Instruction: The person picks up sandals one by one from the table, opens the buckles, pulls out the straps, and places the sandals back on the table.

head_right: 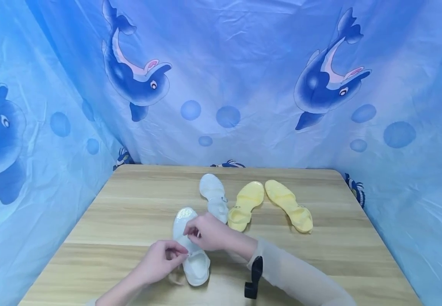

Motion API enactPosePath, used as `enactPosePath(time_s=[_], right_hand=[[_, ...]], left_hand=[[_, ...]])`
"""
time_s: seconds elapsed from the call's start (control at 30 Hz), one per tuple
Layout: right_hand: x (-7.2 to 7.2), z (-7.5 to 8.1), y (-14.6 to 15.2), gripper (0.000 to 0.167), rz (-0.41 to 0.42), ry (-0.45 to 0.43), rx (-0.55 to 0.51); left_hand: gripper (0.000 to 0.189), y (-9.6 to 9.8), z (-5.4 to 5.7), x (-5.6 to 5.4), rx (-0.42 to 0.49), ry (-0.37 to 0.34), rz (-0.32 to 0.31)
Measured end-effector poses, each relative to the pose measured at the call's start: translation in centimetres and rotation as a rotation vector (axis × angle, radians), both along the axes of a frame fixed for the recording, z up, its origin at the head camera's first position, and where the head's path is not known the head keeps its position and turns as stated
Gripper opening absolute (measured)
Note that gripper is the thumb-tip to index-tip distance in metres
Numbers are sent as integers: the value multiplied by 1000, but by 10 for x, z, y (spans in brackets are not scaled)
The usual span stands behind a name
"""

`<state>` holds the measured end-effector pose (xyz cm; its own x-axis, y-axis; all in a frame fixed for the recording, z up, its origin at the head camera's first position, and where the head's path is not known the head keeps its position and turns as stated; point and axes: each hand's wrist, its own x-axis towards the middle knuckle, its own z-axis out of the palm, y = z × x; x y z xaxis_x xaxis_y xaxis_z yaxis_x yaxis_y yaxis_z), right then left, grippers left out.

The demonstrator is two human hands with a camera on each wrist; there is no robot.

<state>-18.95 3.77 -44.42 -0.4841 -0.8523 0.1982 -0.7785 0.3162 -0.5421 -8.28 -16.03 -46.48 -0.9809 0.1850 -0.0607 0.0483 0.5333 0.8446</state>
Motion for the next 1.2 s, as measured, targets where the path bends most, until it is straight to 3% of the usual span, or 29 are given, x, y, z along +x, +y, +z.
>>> enactPosePath(time_s=[0.07,0.2,0.4,0.63,0.9,1.07,1.2], right_hand=[[5,2,6,9,9,-82,42],[13,0,12,6,35,-133,91],[14,-5,9,5,30,-134,81],[14,-10,5,6,85,-96,106],[6,-10,7,17,142,-56,138],[3,-11,9,13,151,-66,97],[-3,-12,8,10,133,-69,94]], left_hand=[[15,-2,2,-1,17,-30,9],[16,-6,5,-3,40,-68,29],[22,-9,2,-6,76,-103,43],[26,-7,-8,-8,131,-141,45],[27,-2,-14,-8,72,-13,71],[26,1,-13,-6,62,15,86],[24,2,-10,-16,5,72,91]])
